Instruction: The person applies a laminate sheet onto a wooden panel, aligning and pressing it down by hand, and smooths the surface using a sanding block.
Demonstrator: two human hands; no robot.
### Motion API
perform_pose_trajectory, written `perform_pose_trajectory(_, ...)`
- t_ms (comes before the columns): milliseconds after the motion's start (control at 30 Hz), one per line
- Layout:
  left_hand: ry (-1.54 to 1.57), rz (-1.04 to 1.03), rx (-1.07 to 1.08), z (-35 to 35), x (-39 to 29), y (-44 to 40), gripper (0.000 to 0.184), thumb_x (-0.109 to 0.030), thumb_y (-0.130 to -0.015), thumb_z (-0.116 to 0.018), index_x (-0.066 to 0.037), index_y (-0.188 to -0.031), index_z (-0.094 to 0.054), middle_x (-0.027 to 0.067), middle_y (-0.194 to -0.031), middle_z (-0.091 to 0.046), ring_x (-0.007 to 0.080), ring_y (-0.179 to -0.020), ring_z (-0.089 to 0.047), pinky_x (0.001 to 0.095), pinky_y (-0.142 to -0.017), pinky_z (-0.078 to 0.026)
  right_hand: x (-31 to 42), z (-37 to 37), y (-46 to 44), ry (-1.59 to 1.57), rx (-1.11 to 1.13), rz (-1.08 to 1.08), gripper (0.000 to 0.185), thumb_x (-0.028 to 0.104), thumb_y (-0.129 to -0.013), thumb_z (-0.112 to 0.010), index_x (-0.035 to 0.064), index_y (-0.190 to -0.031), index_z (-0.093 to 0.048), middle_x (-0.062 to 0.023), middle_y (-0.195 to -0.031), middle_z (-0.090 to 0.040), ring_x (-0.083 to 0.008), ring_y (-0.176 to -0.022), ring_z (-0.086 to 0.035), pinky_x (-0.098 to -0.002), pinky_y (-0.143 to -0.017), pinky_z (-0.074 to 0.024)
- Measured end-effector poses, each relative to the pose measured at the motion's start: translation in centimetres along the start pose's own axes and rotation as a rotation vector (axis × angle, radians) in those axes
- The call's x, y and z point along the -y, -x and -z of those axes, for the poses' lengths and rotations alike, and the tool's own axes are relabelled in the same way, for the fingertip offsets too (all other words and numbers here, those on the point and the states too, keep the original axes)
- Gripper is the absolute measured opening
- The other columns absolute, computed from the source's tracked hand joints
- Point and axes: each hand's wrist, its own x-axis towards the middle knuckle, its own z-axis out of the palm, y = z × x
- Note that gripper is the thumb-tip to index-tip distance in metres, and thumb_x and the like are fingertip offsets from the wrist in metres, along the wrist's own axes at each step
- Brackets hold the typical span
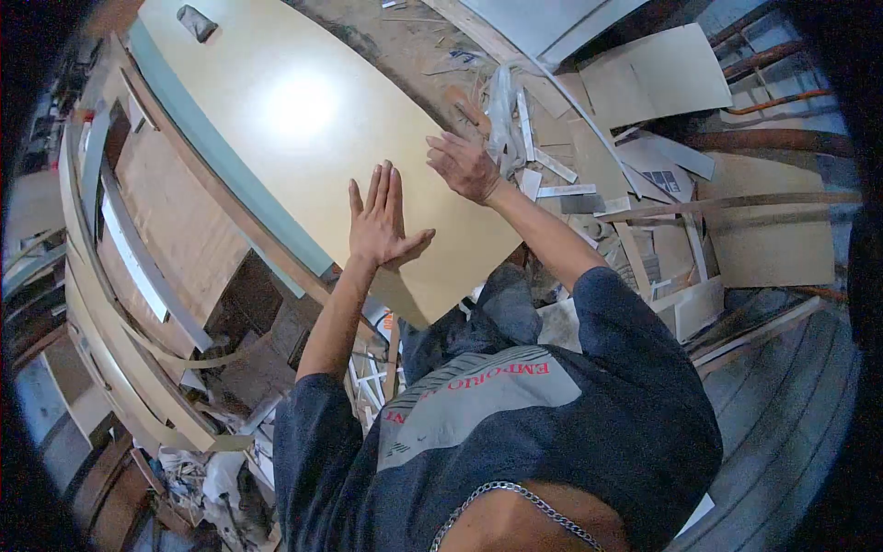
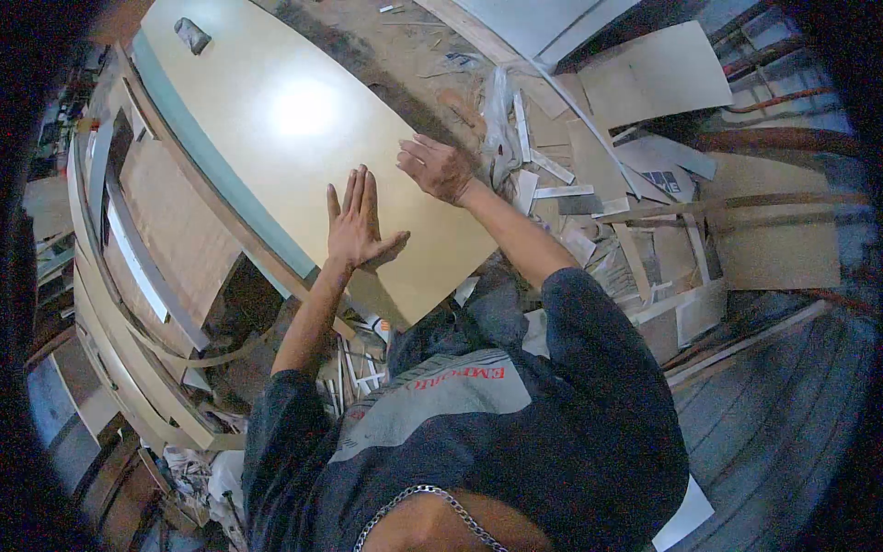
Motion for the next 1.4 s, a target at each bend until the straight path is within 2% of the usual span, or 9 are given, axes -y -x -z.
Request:
perform_pose_trajectory(100,-0.009,-0.016,-0.025,-0.1,-0.1,0.4,0.129,-0.088,-0.076,-0.043,0.003,-0.16,-0.006,0.0166,-0.169,-0.007,0.0273,-0.157,-0.002,0.0576,-0.123,0.008,1.6,0.2,-0.3,0.079,0.046,-0.007,0.024,0.023,-0.092,-0.069,0.0066,-0.107,-0.062,-0.0127,-0.115,-0.064,-0.0315,-0.104,-0.067,-0.0406,-0.09,-0.0583)
perform_pose_trajectory(167,0.01,-0.005,-0.014,0.3,-0.3,0.3,0.128,-0.088,-0.077,-0.043,0.004,-0.159,-0.007,0.0172,-0.169,-0.006,0.0273,-0.157,-0.001,0.0576,-0.122,0.009,3.0,-0.4,-0.6,0.074,0.063,-0.208,0.029,0.028,-0.092,-0.069,0.0057,-0.11,-0.062,-0.0148,-0.115,-0.064,-0.0331,-0.109,-0.065,-0.0427,-0.095,-0.0555)
perform_pose_trajectory(367,-0.01,-0.012,-0.011,-0.3,0.0,0.0,0.129,-0.087,-0.076,-0.044,0.004,-0.159,-0.007,0.0187,-0.168,-0.009,0.0286,-0.157,-0.003,0.0573,-0.122,0.01,3.5,-0.5,-1.0,0.052,0.075,-0.121,0.036,0.033,-0.092,-0.069,0.0038,-0.112,-0.063,-0.0177,-0.118,-0.063,-0.0361,-0.116,-0.061,-0.0483,-0.105,-0.0481)
perform_pose_trajectory(600,0.031,-0.003,0.007,-0.3,0.2,-0.2,0.129,-0.088,-0.076,-0.045,0.005,-0.159,-0.012,0.0187,-0.168,-0.011,0.0286,-0.157,-0.005,0.0582,-0.122,0.008,3.0,-0.9,-0.4,-0.005,0.002,-0.133,0.033,0.025,-0.09,-0.071,0.0028,-0.113,-0.063,-0.0164,-0.114,-0.066,-0.0357,-0.113,-0.064,-0.0471,-0.104,-0.0508)
perform_pose_trajectory(833,-0.017,-0.015,-0.025,0.1,-0.3,0.1,0.129,-0.088,-0.076,-0.045,0.005,-0.159,-0.011,0.0182,-0.168,-0.01,0.0286,-0.157,-0.003,0.0577,-0.122,0.008,3.7,-0.8,-0.5,-0.011,0.0,-0.208,0.034,0.025,-0.092,-0.069,0.0012,-0.115,-0.062,-0.0164,-0.112,-0.067,-0.0355,-0.113,-0.064,-0.0463,-0.105,-0.0502)
perform_pose_trajectory(900,0.044,-0.015,-0.013,0.5,-0.4,0.1,0.129,-0.085,-0.075,-0.052,0.006,-0.158,-0.011,0.0205,-0.168,-0.009,0.03,-0.157,-0.004,0.0575,-0.122,0.008,4.2,-0.7,-0.9,0.016,0.031,-0.252,0.035,0.025,-0.096,-0.065,0.0017,-0.122,-0.062,-0.0161,-0.117,-0.067,-0.036,-0.114,-0.064,-0.046,-0.105,-0.0503)
perform_pose_trajectory(1100,0.021,-0.03,-0.037,0.5,-0.3,0.2,0.13,-0.087,-0.075,-0.049,0.006,-0.158,-0.011,0.0202,-0.168,-0.01,0.0291,-0.157,-0.004,0.0568,-0.122,0.009,5.9,-0.6,-1.8,0.183,0.103,-0.245,0.041,0.028,-0.099,-0.059,0.0023,-0.13,-0.059,-0.0163,-0.123,-0.066,-0.0344,-0.117,-0.062,-0.0445,-0.106,-0.0465)
perform_pose_trajectory(1300,0.057,0.002,-0.028,-0.4,0.3,0.2,0.129,-0.088,-0.075,-0.046,0.004,-0.159,-0.01,0.0185,-0.168,-0.012,0.0281,-0.157,-0.005,0.0586,-0.122,0.008,5.5,-1.7,-1.1,0.105,0.075,-0.322,0.039,0.028,-0.099,-0.059,0.0032,-0.129,-0.06,-0.0156,-0.124,-0.066,-0.0349,-0.119,-0.061,-0.046,-0.107,-0.046)
perform_pose_trajectory(1400,0.088,-0.001,-0.037,0.3,0.2,0.4,0.129,-0.087,-0.076,-0.046,0.004,-0.159,-0.01,0.0189,-0.168,-0.013,0.0288,-0.157,-0.006,0.0595,-0.122,0.007,5.5,-0.8,-1.8,0.072,0.095,-0.287,0.039,0.028,-0.099,-0.059,0.0033,-0.129,-0.06,-0.0161,-0.123,-0.066,-0.0354,-0.117,-0.061,-0.0464,-0.107,-0.0466)
